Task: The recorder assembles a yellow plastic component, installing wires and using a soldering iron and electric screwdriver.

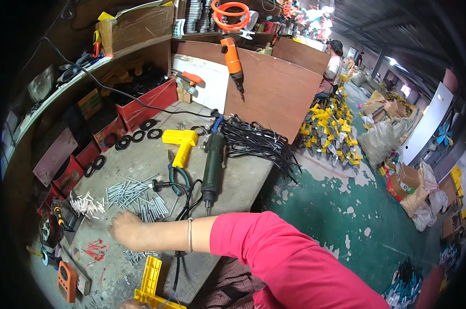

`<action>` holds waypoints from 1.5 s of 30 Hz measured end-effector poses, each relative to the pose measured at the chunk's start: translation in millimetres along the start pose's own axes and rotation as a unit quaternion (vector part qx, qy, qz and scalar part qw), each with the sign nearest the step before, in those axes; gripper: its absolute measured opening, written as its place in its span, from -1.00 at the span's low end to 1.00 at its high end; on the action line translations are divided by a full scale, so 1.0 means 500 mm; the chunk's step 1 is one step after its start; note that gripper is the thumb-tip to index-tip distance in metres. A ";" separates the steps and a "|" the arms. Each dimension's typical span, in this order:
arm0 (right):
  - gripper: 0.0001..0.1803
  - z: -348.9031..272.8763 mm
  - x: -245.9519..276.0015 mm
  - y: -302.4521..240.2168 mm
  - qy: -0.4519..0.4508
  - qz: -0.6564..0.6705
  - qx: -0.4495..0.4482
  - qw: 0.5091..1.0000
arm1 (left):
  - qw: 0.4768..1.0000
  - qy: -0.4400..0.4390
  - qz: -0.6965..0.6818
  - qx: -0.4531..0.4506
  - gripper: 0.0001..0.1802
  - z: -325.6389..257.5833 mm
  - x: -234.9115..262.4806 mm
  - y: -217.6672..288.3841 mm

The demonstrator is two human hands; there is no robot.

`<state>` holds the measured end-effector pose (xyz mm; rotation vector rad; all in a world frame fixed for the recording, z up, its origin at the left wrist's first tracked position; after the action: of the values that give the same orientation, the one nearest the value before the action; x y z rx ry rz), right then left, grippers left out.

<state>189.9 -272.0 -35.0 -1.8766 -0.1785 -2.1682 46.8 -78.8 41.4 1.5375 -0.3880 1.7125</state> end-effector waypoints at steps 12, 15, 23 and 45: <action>-0.64 -0.088 0.256 -0.001 0.183 0.408 0.094 0.890 | 0.987 0.107 -0.122 0.012 -0.70 -0.012 -0.062 -0.048; -0.88 -0.140 0.274 -0.084 0.125 0.729 0.046 0.672 | 0.982 0.133 -0.131 0.037 -0.71 -0.006 -0.055 -0.048; -0.43 -0.161 0.224 -0.147 0.033 0.837 0.139 0.527 | 0.979 0.145 -0.126 0.071 -0.68 -0.023 -0.049 -0.051; -0.37 -0.157 0.201 -0.176 0.015 0.867 0.117 0.484 | 0.988 0.131 -0.030 0.071 -0.81 -0.015 -0.063 -0.039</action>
<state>77.6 -220.7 58.7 -0.7313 0.9596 -0.5334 54.1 -71.9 5.2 1.3832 -0.0860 1.8974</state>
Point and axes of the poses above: each hand's wrist, its own z-axis towards the middle knuckle, its own x-axis out of the back of the hand, y = z × x, the point moved 3 cm from there along z, towards the middle knuckle, and after that the axes turned 10 degrees about -y, right-handed, at the moved point
